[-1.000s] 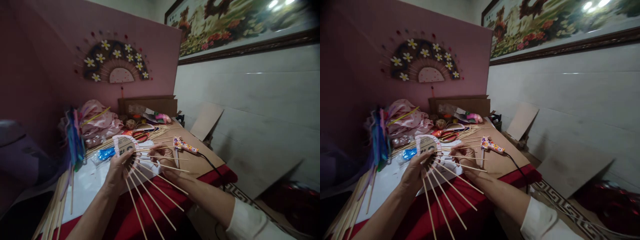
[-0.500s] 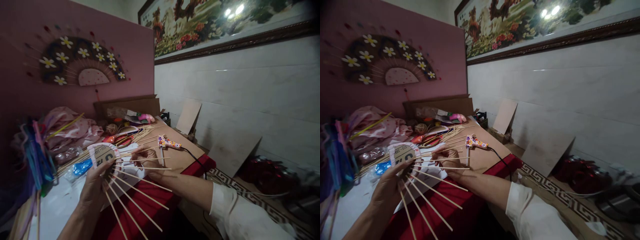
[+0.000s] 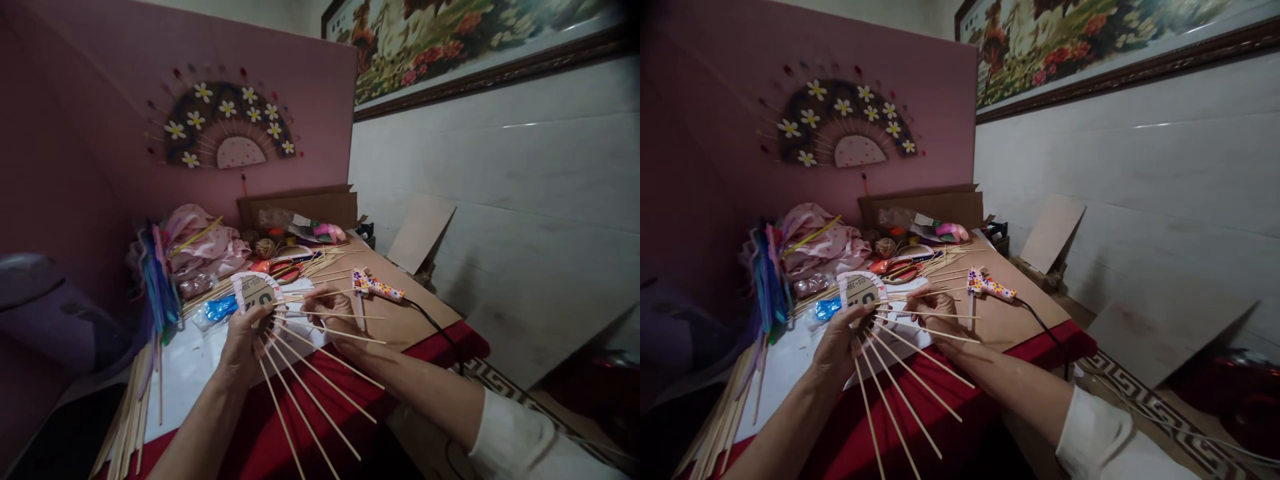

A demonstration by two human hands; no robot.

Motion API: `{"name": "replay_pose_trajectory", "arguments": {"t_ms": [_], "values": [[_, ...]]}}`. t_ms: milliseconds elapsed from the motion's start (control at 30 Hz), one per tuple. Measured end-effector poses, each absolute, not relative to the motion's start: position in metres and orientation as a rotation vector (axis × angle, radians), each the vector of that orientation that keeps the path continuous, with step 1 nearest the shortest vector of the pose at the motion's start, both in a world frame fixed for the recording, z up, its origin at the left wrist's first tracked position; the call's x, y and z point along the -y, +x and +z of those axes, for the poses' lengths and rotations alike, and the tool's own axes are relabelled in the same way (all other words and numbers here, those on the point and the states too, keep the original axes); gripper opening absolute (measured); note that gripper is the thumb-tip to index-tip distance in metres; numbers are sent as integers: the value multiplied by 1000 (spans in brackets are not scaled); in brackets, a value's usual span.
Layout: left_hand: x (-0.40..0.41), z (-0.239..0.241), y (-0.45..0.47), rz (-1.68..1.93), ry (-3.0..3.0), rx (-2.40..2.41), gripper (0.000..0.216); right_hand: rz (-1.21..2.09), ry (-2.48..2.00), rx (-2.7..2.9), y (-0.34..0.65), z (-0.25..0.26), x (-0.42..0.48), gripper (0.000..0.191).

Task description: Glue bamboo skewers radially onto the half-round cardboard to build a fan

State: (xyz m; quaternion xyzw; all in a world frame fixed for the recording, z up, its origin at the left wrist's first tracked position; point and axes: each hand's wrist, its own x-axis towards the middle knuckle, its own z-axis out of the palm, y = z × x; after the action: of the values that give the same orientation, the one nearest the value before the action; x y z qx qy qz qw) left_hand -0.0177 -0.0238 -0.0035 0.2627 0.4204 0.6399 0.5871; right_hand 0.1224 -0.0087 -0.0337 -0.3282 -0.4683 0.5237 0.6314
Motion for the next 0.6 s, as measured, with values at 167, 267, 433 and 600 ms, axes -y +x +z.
{"name": "replay_pose_trajectory", "arguments": {"t_ms": [167,267,433,600], "values": [[23,-7,-19,1496,612,-981,32,1222,-733,1038,123,-36,16,24],[23,-7,-18,1503,621,-992,29,1230,-712,1037,122,-34,14,26],[21,-3,-17,1475,590,-1001,29,1241,-685,1041,124,-32,7,17],[22,3,-16,1465,546,-1033,24,1330,-632,991,127,-29,6,19]]}}
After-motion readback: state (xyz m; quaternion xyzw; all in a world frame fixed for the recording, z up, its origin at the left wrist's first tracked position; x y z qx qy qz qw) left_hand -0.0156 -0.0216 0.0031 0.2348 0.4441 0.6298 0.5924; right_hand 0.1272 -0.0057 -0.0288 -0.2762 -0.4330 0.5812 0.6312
